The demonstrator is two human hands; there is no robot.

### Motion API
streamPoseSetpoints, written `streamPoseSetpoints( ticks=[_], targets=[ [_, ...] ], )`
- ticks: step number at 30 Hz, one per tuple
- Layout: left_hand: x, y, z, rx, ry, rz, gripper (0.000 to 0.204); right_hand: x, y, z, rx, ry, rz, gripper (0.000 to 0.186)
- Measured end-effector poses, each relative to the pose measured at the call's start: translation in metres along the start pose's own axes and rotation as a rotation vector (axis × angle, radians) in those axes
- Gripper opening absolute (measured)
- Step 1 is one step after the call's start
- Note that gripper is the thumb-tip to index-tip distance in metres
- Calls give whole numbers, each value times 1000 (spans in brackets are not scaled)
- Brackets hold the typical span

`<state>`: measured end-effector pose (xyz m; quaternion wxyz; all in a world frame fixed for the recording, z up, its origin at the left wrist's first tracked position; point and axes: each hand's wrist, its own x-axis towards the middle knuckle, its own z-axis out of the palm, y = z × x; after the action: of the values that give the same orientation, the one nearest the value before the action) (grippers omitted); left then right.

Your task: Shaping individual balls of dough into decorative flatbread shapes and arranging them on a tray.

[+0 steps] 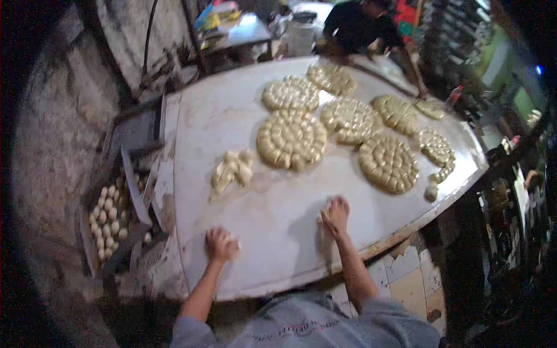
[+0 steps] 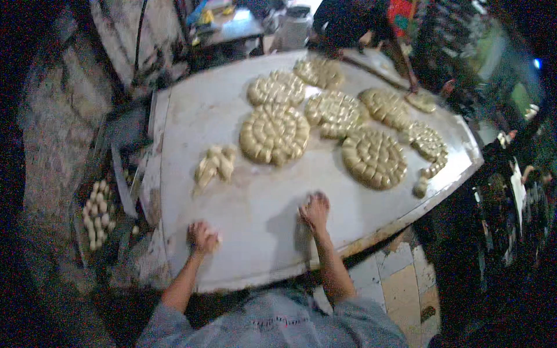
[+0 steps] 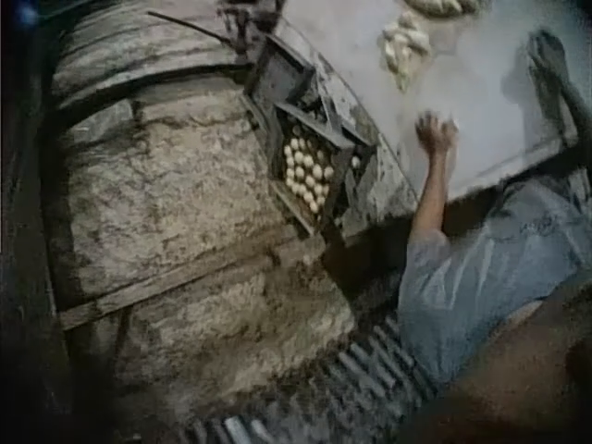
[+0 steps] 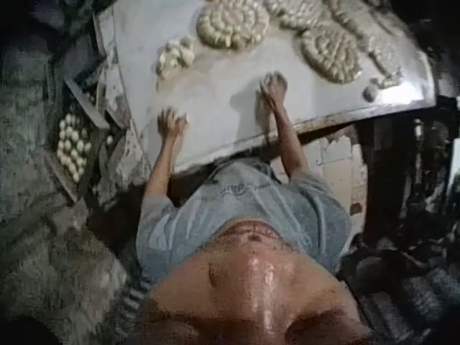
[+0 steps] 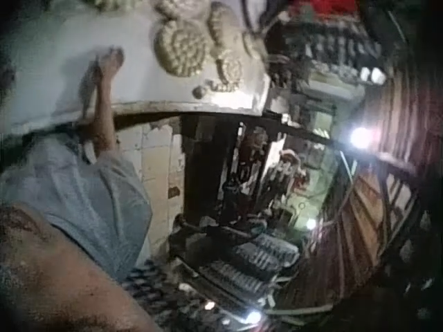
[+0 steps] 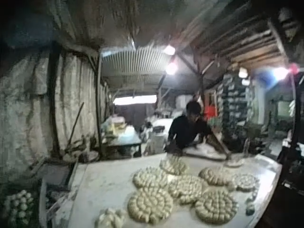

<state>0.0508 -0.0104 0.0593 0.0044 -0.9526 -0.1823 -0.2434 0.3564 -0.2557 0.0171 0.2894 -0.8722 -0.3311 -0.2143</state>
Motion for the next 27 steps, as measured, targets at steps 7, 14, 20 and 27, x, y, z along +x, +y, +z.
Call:
streamPoseSetpoints(
  ticks=[7, 14, 20, 27],
  targets=[
    [0, 125, 0, -240, -176, -360, 19, -41, -54, -33, 191, -382, -173, 20],
    [6, 29, 5, -82, 3, -615, 17, 20, 0, -34, 69, -339, -11, 20],
    [33, 102, 51, -190, 61, -437, 8, 0, -56, -10, 213, -275, -52, 16],
    [-57, 8, 0, -30, 83, -442, 10, -9, 61, -49, -175, -373, -226, 11]
  ],
)
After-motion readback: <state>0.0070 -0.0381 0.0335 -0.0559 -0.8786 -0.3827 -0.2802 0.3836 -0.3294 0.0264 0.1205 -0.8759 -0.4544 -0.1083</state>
